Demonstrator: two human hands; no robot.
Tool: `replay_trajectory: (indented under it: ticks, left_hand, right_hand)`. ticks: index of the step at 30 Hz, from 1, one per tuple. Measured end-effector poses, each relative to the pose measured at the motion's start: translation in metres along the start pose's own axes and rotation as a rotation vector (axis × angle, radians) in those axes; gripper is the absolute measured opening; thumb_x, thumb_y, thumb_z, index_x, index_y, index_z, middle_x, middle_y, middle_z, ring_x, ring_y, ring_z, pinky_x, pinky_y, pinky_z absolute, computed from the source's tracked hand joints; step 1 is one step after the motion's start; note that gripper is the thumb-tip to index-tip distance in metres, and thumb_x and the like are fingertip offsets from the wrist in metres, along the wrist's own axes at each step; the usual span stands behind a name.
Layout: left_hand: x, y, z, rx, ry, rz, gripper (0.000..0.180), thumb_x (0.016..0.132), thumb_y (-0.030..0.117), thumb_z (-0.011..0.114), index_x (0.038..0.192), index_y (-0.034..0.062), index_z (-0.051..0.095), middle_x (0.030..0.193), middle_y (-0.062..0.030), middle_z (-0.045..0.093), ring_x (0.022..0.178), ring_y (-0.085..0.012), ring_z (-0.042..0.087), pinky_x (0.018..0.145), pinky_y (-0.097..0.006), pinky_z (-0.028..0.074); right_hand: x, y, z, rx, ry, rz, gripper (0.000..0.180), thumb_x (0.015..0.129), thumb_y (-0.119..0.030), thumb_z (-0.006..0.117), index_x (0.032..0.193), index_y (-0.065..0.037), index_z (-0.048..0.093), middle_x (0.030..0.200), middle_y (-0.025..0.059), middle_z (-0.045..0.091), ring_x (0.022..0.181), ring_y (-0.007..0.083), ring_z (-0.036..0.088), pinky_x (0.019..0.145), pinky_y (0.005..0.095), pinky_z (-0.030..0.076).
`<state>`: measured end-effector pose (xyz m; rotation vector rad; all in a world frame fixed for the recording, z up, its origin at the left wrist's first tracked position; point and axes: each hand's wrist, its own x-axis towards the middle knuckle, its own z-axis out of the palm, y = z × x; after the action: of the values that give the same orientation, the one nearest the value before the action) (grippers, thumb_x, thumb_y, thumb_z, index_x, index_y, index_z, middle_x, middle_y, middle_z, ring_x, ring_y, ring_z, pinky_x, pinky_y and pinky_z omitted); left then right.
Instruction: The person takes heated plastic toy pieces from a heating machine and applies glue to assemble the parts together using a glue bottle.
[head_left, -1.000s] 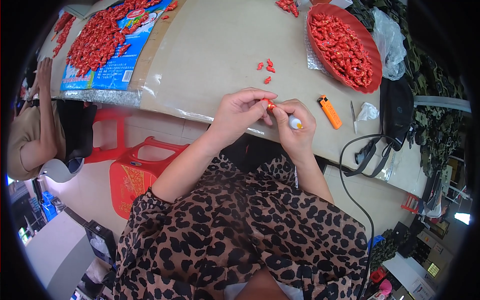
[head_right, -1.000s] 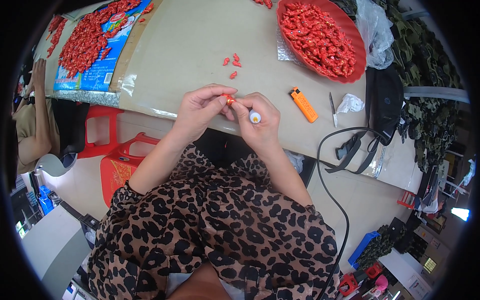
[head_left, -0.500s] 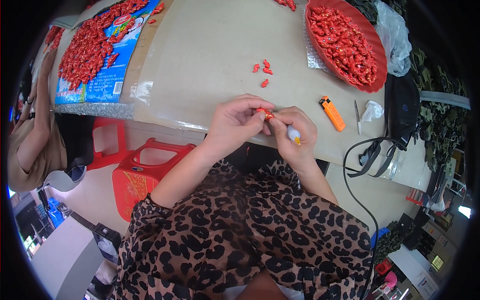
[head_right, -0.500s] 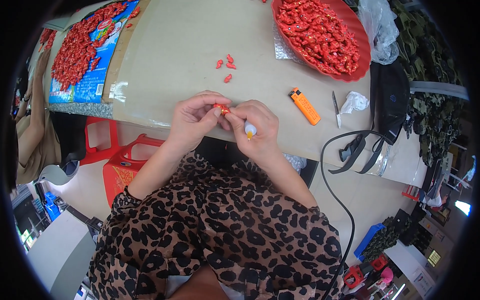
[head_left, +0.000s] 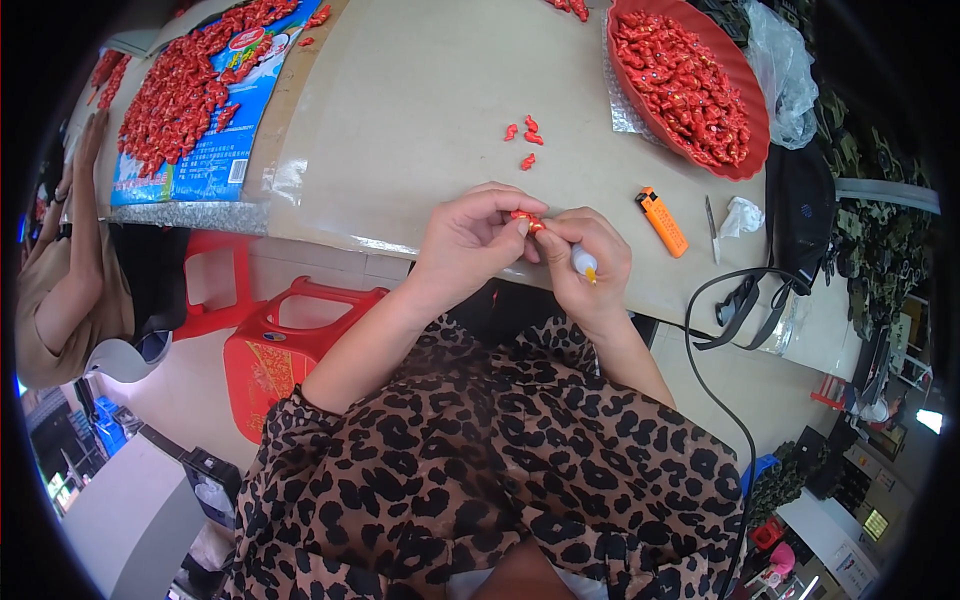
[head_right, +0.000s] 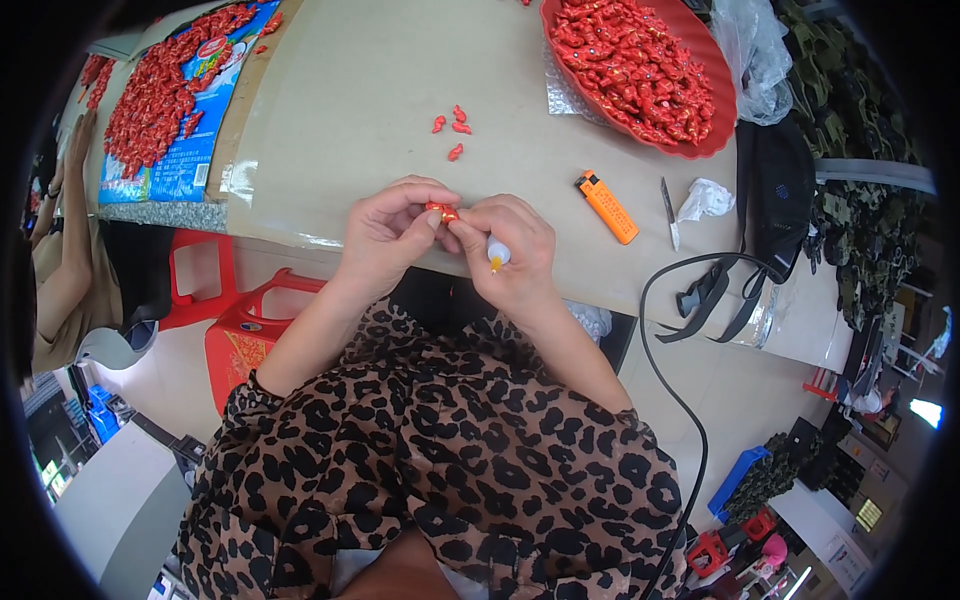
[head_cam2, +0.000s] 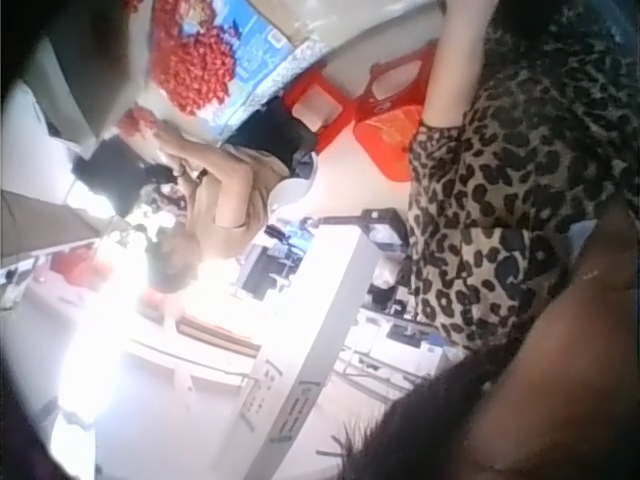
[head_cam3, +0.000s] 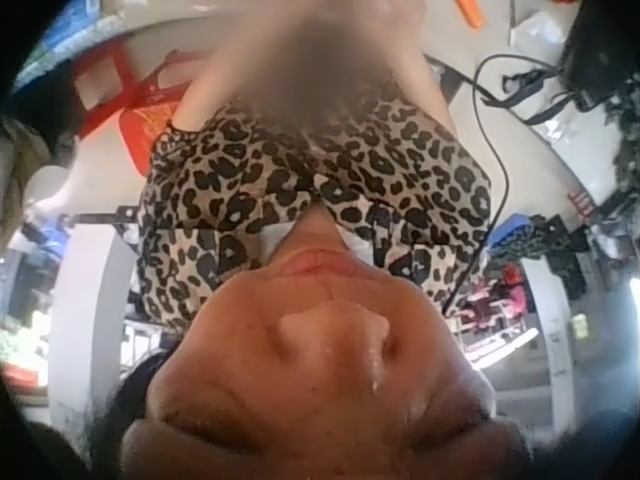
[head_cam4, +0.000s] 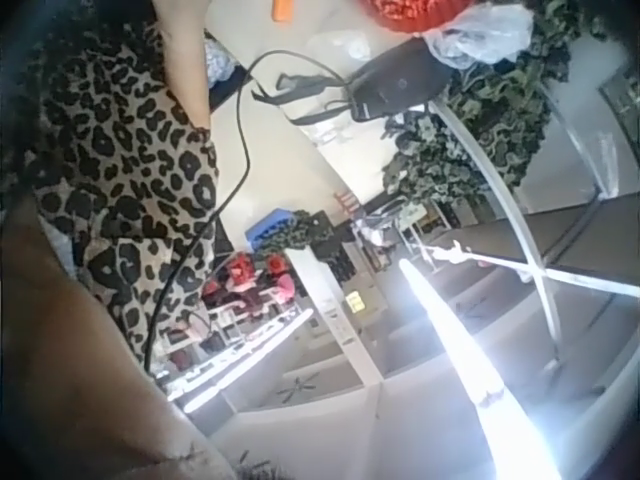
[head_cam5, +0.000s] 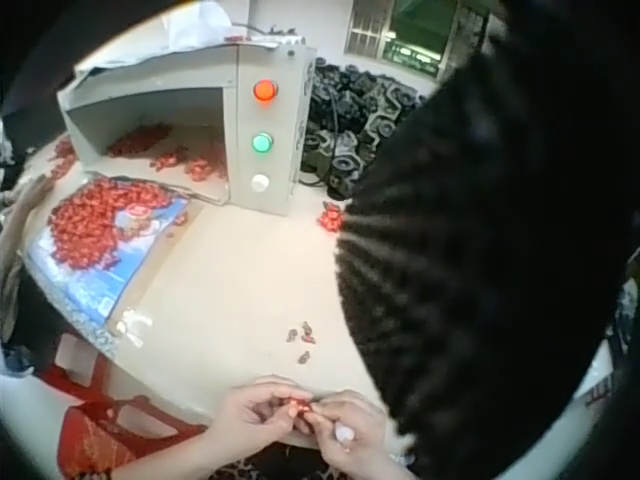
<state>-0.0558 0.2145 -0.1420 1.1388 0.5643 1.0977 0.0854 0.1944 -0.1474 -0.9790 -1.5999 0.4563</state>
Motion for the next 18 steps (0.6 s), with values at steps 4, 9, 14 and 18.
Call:
replay_trajectory:
  ticks: [4,9,14,18]
  left_hand:
    - [0.000,-0.004,-0.004,0.093,0.001,0.157,0.022,0.079,-0.006,0.045,0.099,-0.0027,0.052,0.098,-0.0071,0.046,0.086,-0.0122,0.051,0.076,-0.023,0.043]
    - [0.004,0.003,-0.003,0.083,0.028,0.136,0.027,0.081,-0.001,0.046,0.107,-0.0013,0.047,0.102,-0.0079,0.046,0.096,-0.0133,0.047,0.084,-0.026,0.039]
    - [0.010,0.001,-0.004,0.082,-0.024,0.132,0.028,0.082,0.001,0.046,0.110,-0.0026,0.044,0.106,-0.0094,0.048,0.097,-0.0144,0.047,0.085,-0.027,0.039]
    - [0.014,0.002,-0.001,0.025,-0.014,0.104,0.026,0.082,0.000,0.045,0.107,-0.0021,0.047,0.099,-0.0067,0.046,0.092,-0.0127,0.050,0.079,-0.025,0.043]
  right_hand:
    - [0.002,0.000,0.005,0.144,0.016,0.081,0.008,0.070,0.001,0.060,0.077,0.000,0.057,0.067,0.0073,0.056,0.060,0.0157,0.053,0.055,0.0237,0.042]
    - [0.008,0.002,0.004,0.205,0.019,0.155,0.011,0.072,0.001,0.059,0.083,0.002,0.057,0.076,0.0079,0.056,0.067,0.0120,0.052,0.060,0.0211,0.041]
    - [0.010,0.006,0.003,0.225,0.036,0.176,0.012,0.073,0.002,0.058,0.085,0.002,0.056,0.078,0.0080,0.055,0.068,0.0113,0.052,0.060,0.0210,0.041]
    - [0.012,0.002,0.000,0.295,0.034,0.238,0.013,0.074,0.001,0.057,0.087,0.003,0.056,0.080,0.0081,0.056,0.071,0.0111,0.053,0.064,0.0202,0.042]
